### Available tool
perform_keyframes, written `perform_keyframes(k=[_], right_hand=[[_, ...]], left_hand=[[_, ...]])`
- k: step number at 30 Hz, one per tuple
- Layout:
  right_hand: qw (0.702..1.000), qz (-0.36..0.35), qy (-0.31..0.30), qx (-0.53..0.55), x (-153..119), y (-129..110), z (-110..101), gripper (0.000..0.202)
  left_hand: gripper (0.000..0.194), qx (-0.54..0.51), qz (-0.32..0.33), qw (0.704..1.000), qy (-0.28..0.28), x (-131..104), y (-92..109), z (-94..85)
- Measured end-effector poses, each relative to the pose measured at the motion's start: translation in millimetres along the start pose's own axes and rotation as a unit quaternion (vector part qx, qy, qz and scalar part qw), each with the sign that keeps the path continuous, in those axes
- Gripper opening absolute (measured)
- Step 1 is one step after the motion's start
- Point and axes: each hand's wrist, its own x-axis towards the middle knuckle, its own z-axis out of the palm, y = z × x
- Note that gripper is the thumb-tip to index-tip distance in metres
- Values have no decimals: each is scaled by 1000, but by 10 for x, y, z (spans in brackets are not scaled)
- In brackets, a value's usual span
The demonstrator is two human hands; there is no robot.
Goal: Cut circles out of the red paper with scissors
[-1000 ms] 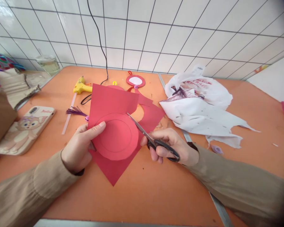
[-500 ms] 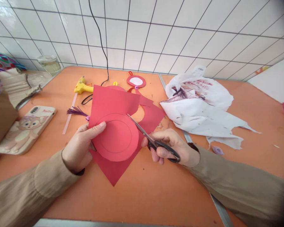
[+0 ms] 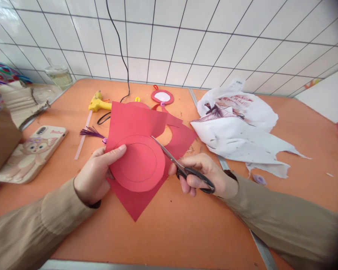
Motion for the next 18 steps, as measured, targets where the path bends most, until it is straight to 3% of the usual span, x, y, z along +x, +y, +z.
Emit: perform_keyframes(k=[18], right_hand=[[1000,3,-9,3,8,16,-10,49]], left_hand=[[11,-5,-7,1000,1,15,21,1]])
